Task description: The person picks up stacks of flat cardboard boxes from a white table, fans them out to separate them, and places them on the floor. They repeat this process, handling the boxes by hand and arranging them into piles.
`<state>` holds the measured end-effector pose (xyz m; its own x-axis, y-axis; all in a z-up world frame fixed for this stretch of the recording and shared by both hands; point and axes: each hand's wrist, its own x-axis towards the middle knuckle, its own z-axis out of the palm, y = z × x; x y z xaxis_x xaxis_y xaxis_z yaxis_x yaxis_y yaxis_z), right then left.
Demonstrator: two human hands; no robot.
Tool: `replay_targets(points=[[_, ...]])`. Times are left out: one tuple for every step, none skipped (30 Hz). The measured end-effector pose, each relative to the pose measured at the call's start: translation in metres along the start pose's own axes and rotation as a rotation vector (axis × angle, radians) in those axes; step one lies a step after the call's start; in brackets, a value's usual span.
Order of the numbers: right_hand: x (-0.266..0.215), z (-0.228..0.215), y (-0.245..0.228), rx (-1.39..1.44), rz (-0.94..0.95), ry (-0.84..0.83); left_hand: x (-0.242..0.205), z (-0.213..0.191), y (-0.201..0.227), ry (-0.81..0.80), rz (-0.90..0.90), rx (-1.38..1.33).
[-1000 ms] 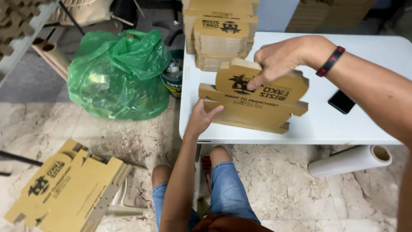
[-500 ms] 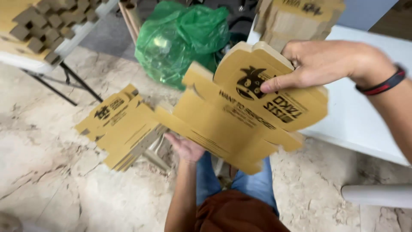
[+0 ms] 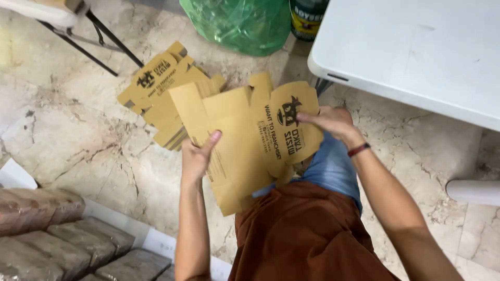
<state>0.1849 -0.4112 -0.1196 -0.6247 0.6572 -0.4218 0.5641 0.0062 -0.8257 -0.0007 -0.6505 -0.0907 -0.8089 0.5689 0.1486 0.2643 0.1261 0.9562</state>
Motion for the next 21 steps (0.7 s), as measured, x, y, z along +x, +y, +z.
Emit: replay_targets(points=[[-0.003,-0.005,-0.007,0.031,0.171,-0.108,0.007,-0.006,-0.013,-0.054,-0.100,-0.340],[-0.005,-0.011,-0.010,0.032,0.168,-0.108,0.009,-0.007,-0.031,-0.053,-0.097,-0.339],[-0.007,-0.017,-0.013,-0.090,0.103,-0.097,0.011,-0.007,-0.049,-0.061,-0.177,-0.470],[-0.011,-0.022,-0.014,-0.214,0.045,-0.098,0.007,-0.009,-0.068,-0.062,-0.270,-0.599],[-0.004,-0.016,-0.007,-0.217,0.050,-0.111,0.004,-0.003,-0.083,-0.052,-0.280,-0.596],[0.002,-0.010,0.002,-0.129,-0.340,-0.071,0.001,0.002,-0.097,-0.033,-0.331,-0.662],[0.007,-0.004,0.010,-0.033,-0.726,-0.026,-0.002,0.007,-0.111,-0.012,-0.381,-0.729],[0.016,0.000,0.007,-0.028,-0.713,-0.030,-0.001,0.011,-0.122,-0.012,-0.395,-0.723],[0.025,0.004,0.003,-0.101,-0.720,-0.031,-0.001,0.014,-0.133,-0.011,-0.392,-0.789],[0.038,0.008,-0.004,-0.173,-0.739,-0.025,0.006,0.017,-0.143,-0.012,-0.374,-0.855],[0.065,0.019,0.019,-0.168,-0.738,-0.022,0.004,0.023,-0.158,-0.016,-0.374,-0.850],[0.093,0.029,0.041,-0.094,-0.675,-0.135,0.003,0.030,-0.173,-0.028,-0.405,-0.947],[0.122,0.039,0.061,-0.020,-0.609,-0.249,0.002,0.036,-0.189,-0.040,-0.436,-1.045],[0.126,0.046,0.067,-0.025,-0.610,-0.254,-0.004,0.045,-0.158,-0.034,-0.435,-1.050],[0.131,0.052,0.073,0.072,-0.595,-0.289,-0.010,0.055,-0.128,-0.095,-0.483,-1.214],[0.132,0.063,0.082,0.180,-0.570,-0.321,-0.017,0.061,-0.098,-0.160,-0.539,-1.368],[0.131,0.065,0.087,0.186,-0.563,-0.322,-0.021,0.065,-0.106,-0.158,-0.548,-1.364],[0.131,0.070,0.093,0.210,-0.558,-0.310,-0.025,0.068,-0.115,-0.176,-0.577,-1.388],[0.130,0.076,0.099,0.234,-0.553,-0.298,-0.028,0.069,-0.125,-0.194,-0.606,-1.413],[0.124,0.063,0.085,0.241,-0.543,-0.313,-0.021,0.056,-0.193,-0.176,-0.615,-1.408],[0.117,0.049,0.071,-0.124,-0.532,-0.167,-0.020,0.040,-0.255,-0.172,-0.722,-1.054]])
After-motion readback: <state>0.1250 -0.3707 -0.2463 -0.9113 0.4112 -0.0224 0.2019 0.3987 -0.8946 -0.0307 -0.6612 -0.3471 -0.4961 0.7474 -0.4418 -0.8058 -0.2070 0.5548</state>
